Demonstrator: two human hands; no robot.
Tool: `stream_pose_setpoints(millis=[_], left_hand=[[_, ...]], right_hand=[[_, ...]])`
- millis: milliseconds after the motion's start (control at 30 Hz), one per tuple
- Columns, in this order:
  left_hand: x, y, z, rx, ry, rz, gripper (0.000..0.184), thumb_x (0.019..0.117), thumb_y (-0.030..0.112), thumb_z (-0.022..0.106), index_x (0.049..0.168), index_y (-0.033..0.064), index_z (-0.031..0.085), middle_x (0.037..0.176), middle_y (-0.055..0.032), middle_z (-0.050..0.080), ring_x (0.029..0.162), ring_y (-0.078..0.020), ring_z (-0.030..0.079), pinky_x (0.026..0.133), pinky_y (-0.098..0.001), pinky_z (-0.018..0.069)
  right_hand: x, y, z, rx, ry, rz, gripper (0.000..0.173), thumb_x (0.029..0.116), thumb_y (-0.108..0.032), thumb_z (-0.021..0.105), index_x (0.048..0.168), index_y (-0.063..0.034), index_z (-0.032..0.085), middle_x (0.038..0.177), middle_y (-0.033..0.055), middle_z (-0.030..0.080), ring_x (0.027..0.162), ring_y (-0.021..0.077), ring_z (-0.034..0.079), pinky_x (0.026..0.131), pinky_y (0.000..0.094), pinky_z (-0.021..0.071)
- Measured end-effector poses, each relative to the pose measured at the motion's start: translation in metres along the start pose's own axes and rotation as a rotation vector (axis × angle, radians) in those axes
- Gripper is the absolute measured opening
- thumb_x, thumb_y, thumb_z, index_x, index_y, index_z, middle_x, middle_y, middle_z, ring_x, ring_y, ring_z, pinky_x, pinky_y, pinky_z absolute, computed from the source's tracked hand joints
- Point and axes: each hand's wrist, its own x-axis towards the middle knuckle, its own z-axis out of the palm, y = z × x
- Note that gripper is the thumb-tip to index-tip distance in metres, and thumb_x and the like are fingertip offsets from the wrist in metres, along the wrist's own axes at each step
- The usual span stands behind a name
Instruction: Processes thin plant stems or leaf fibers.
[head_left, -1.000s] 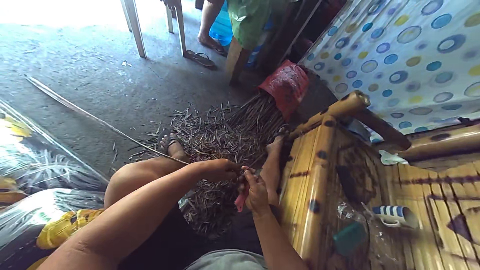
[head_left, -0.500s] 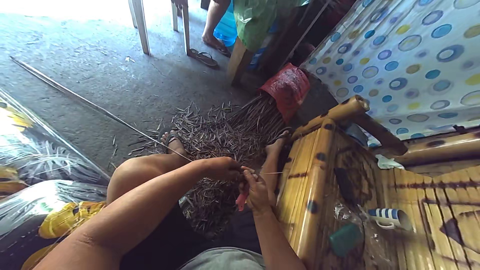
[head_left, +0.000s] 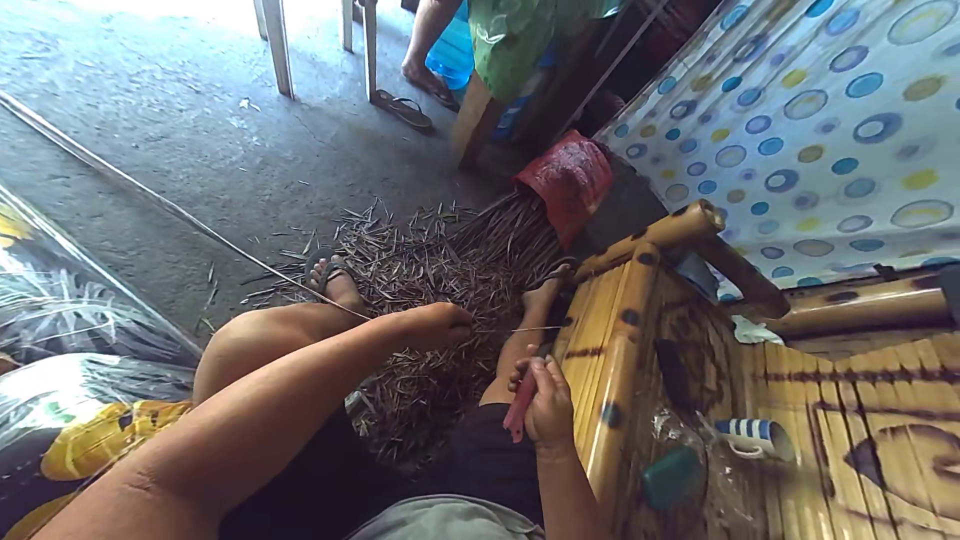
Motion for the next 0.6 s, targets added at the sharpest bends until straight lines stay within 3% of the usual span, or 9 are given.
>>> stream_pose_setpoints(millis=[67,133,233,333,467,600], left_hand=[[-0.001,-0.001,0.0,-0.016,-0.021,0.012,0.028,0.108,0.02,0.048,0.116,0.0043,0.069,0.097,-0.0104,0.069,0.086,-0.0186,0.065,0.083,-0.0424,0.0544],[-0.002,-0.002,0.0,-0.019,-0.032,0.026,0.026,0.1076,0.02,0.049,0.112,0.0046,0.07,0.093,-0.0092,0.067,0.083,-0.0173,0.063,0.08,-0.0414,0.0529],[-0.002,-0.004,0.001,-0.034,-0.062,0.037,0.026,0.1073,0.021,0.049,0.109,0.0052,0.07,0.09,-0.0072,0.066,0.08,-0.0149,0.061,0.078,-0.0392,0.0519],[-0.001,-0.003,-0.002,-0.04,-0.08,0.003,0.027,0.1082,0.023,0.048,0.109,0.0048,0.069,0.09,-0.0073,0.066,0.08,-0.0147,0.062,0.078,-0.039,0.0529],[-0.002,-0.007,-0.006,-0.027,-0.121,0.008,0.026,0.1064,0.022,0.052,0.102,0.0057,0.071,0.083,-0.0051,0.064,0.074,-0.0135,0.059,0.072,-0.0382,0.0512],[-0.005,-0.003,-0.011,-0.001,-0.107,-0.037,0.027,0.1071,0.023,0.051,0.104,0.0058,0.071,0.082,-0.0057,0.064,0.073,-0.0151,0.059,0.072,-0.0401,0.0507]], right_hand=[[0.0,0.007,-0.005,-0.069,-0.125,0.005,0.037,0.1106,-0.013,0.037,0.141,0.0029,0.052,0.105,0.0154,0.069,0.079,0.0208,0.07,0.069,0.0358,0.062],[-0.003,0.008,-0.002,-0.078,-0.23,0.06,0.04,0.1103,-0.014,0.038,0.145,0.0028,0.047,0.107,0.0178,0.07,0.07,0.0192,0.067,0.06,0.0329,0.0594],[-0.003,0.005,0.005,-0.021,-0.29,0.122,0.042,0.1112,-0.018,0.034,0.149,-0.0004,0.039,0.101,0.0181,0.07,0.057,0.0146,0.059,0.049,0.0269,0.0512],[0.002,0.005,0.007,0.013,-0.346,0.038,0.043,0.1113,-0.017,0.034,0.15,0.0007,0.04,0.096,0.0183,0.07,0.057,0.0142,0.06,0.05,0.0263,0.052],[0.01,0.009,0.006,0.055,-0.262,0.026,0.037,0.1107,-0.016,0.037,0.142,0.0017,0.049,0.087,0.0148,0.069,0.055,0.0141,0.059,0.05,0.0278,0.0526],[0.029,0.006,-0.013,0.134,-0.186,-0.04,0.04,0.1117,-0.019,0.033,0.148,-0.0056,0.045,0.083,0.0082,0.065,0.052,0.0108,0.054,0.045,0.0254,0.0486]])
